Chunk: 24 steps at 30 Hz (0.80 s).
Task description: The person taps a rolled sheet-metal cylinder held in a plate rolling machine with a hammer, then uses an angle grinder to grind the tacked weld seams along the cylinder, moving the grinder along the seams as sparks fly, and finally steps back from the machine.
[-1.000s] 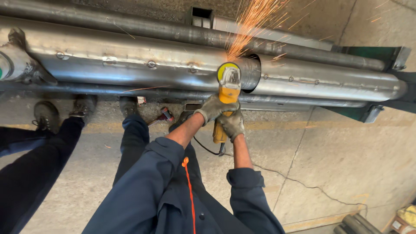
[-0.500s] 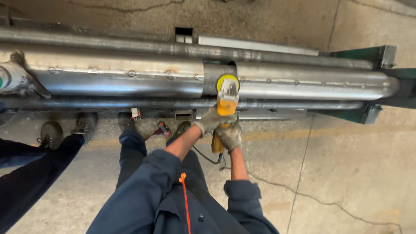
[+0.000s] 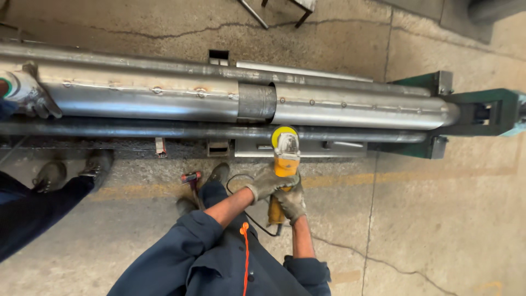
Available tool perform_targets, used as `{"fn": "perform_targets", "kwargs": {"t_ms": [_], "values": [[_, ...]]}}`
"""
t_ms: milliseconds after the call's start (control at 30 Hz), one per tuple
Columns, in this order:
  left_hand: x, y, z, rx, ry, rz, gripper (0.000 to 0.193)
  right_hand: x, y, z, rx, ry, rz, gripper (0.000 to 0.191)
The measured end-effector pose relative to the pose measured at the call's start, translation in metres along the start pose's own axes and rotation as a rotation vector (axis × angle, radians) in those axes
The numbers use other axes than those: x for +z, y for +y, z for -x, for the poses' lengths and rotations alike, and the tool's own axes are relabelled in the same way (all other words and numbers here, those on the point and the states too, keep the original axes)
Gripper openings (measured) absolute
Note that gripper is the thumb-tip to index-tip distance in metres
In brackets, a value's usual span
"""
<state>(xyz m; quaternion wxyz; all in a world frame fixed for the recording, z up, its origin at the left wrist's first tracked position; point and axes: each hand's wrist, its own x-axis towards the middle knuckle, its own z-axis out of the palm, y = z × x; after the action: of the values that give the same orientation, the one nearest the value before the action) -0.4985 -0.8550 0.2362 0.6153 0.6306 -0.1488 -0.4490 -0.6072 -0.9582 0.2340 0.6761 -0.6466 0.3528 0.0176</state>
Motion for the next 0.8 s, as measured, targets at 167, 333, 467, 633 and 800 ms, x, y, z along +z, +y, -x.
{"fn": "perform_targets", "kwargs": {"t_ms": [167, 333, 467, 633, 800], "values": [[0.054, 0.011, 0.017, 0.013, -0.03, 0.182, 0.057, -0.047, -0.016, 0.039, -0.031, 0.023, 0.166, 0.065], [0.09, 0.014, 0.023, 0.052, -0.05, 0.123, 0.053, -0.078, -0.029, 0.058, -0.064, -0.012, 0.149, 0.066], [0.108, 0.015, 0.004, 0.106, -0.002, 0.149, 0.051, -0.101, -0.034, 0.035, -0.081, -0.067, 0.176, 0.07], [0.15, 0.002, -0.038, 0.048, 0.144, 0.318, 0.052, -0.155, -0.026, -0.002, -0.174, -0.203, 0.258, 0.071], [0.184, -0.002, -0.068, 0.05, 0.188, 0.258, 0.051, -0.201, -0.021, -0.026, -0.118, -0.258, 0.183, 0.074]]}}
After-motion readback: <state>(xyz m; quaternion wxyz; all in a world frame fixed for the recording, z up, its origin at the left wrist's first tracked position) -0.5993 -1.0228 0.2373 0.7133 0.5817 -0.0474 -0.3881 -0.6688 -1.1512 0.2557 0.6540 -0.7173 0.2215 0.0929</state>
